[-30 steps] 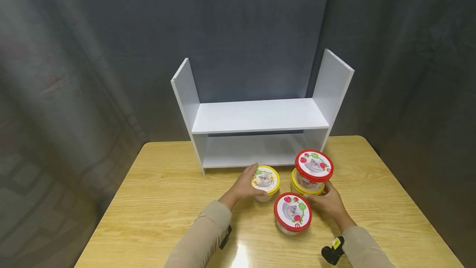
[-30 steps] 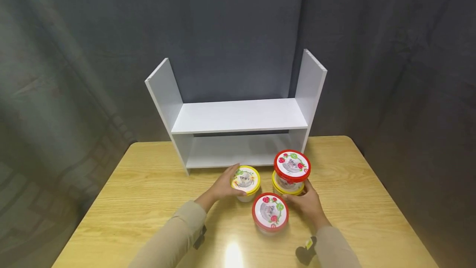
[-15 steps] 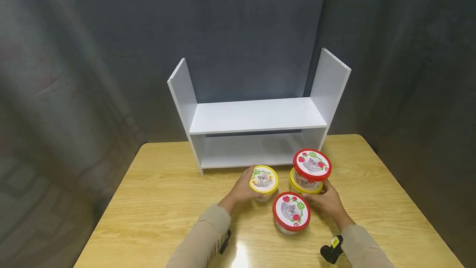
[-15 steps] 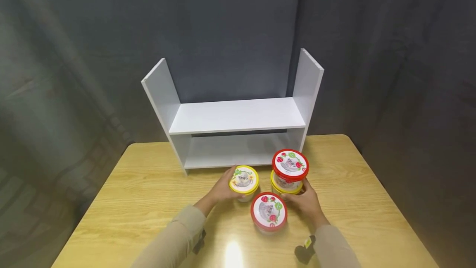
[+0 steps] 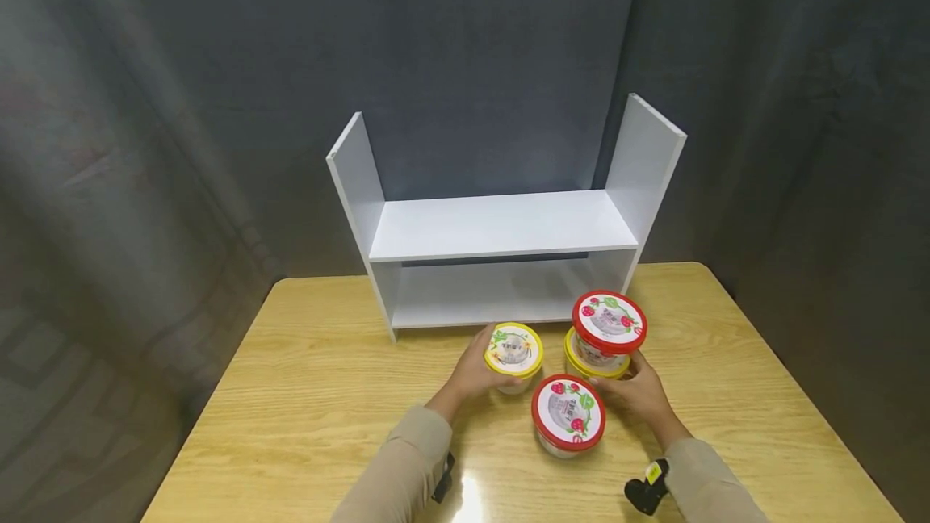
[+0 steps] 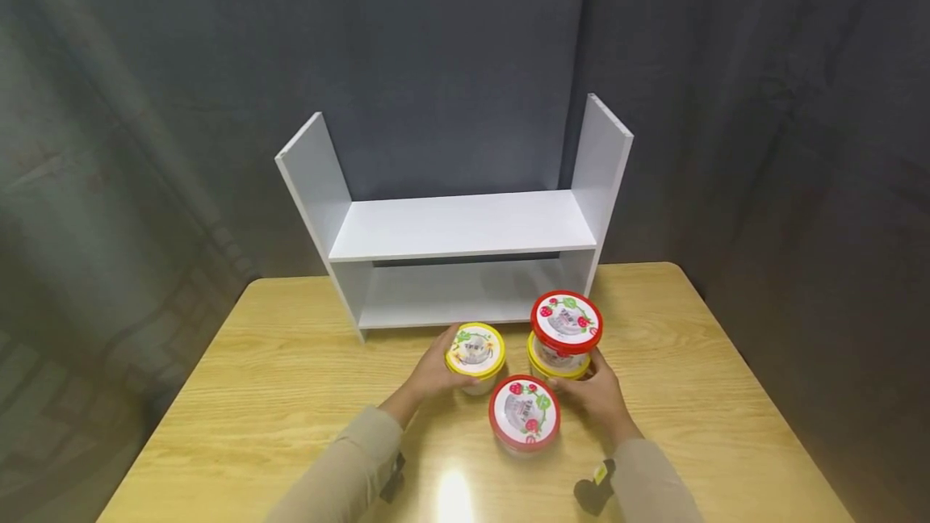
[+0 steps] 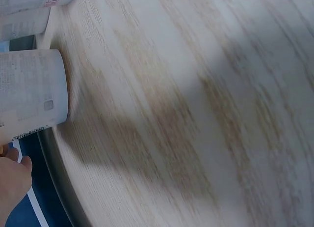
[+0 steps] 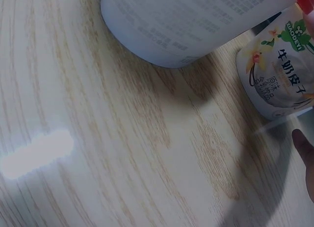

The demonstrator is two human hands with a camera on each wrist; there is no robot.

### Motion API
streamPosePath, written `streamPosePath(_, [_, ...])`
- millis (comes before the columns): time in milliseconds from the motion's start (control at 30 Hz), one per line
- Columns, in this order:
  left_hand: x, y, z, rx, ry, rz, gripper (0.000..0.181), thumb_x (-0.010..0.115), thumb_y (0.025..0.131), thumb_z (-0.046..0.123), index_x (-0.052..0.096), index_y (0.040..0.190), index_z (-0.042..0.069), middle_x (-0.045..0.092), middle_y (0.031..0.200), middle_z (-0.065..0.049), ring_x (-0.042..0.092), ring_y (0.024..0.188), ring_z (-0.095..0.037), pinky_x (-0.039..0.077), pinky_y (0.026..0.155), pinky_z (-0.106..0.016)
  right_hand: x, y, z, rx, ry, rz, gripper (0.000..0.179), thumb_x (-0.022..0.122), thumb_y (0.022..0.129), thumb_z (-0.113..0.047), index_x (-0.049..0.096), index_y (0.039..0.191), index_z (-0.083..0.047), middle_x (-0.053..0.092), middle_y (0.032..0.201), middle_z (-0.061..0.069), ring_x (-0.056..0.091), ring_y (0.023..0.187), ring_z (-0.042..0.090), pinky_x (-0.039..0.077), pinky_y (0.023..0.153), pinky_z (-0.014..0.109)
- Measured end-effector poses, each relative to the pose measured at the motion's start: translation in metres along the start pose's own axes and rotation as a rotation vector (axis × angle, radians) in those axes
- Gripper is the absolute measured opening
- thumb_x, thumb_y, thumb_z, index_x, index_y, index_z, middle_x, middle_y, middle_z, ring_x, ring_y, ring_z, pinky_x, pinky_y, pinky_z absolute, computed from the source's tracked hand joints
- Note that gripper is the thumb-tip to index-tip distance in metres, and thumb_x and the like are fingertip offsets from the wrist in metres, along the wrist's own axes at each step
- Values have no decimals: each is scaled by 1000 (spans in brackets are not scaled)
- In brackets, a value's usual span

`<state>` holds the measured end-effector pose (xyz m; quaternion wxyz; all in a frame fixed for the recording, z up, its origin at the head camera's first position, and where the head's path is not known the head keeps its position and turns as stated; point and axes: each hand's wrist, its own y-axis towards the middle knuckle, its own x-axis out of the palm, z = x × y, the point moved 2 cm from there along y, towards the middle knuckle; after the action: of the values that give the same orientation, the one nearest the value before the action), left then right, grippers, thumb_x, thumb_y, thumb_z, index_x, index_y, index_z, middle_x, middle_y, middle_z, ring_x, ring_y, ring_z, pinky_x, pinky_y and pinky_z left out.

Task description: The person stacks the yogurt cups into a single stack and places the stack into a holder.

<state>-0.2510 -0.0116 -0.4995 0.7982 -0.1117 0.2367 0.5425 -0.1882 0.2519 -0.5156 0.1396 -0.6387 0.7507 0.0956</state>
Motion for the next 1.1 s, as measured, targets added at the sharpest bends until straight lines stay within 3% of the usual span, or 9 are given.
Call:
streamPosePath(400, [-2,-3,7,-4,-11,15,102,81,53,22,23,136,4,28,136,-12,28,121,-29,23,97,-47,2,1,-1,6,-3,-1,79,74,67,-20,28,129,-3,38,123,24,37,111,35,33,90,46])
streamPosePath(633, [-4,-2,14,-10,-17,12,105,82,53,24,21,137,8,27,137,-9,27,122,-27,22,97,-48,2,-2,-2,9,-14,12,80,74,67,-21,28,129,-3,39,123,23,38,110,34,35,89,45])
streamPosePath(1100, [-14,1,38,92,-88,36,104,82,53,21,22,137,7,26,138,-8,25,124,-24,21,98,-46,1,1,4,-6,3,-3,83,74,66,-24,26,131,-5,36,126,23,34,113,35,32,91,47])
